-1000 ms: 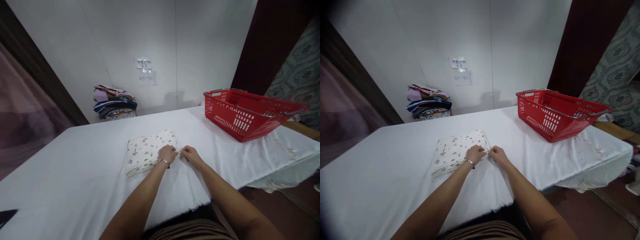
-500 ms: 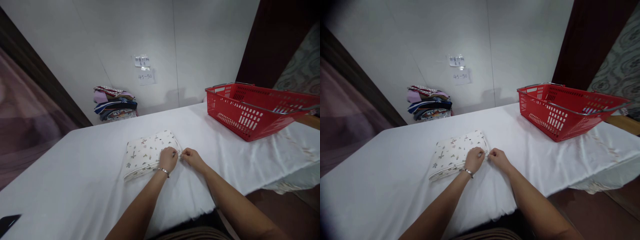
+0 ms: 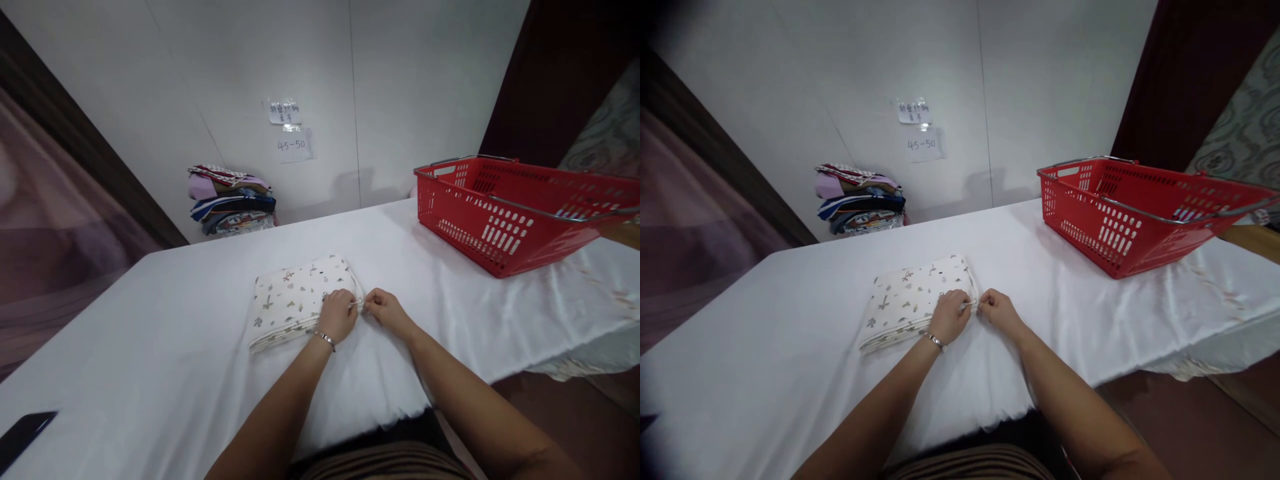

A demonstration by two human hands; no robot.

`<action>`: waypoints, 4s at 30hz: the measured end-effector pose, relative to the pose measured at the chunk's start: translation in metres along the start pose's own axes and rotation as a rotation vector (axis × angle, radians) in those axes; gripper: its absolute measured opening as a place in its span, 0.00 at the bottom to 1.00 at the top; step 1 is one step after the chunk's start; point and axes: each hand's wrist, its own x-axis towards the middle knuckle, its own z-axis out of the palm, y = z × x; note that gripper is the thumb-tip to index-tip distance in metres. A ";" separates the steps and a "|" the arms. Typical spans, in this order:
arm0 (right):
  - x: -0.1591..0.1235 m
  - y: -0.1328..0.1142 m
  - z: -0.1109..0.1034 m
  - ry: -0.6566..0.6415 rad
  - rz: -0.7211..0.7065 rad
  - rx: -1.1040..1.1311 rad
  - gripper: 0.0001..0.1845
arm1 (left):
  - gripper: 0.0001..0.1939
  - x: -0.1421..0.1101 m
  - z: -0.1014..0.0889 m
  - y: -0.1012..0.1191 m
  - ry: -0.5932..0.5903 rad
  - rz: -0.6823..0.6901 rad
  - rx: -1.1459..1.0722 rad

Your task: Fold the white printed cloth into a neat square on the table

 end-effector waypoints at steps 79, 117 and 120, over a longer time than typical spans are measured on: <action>0.003 0.000 0.001 0.144 0.044 0.179 0.08 | 0.06 0.001 -0.003 -0.005 0.225 -0.038 -0.049; -0.001 -0.003 0.012 0.081 0.078 0.139 0.08 | 0.09 -0.005 0.004 -0.001 0.124 0.077 -0.023; -0.001 -0.005 0.011 0.069 0.088 0.142 0.10 | 0.09 -0.005 0.004 0.001 0.111 0.047 0.009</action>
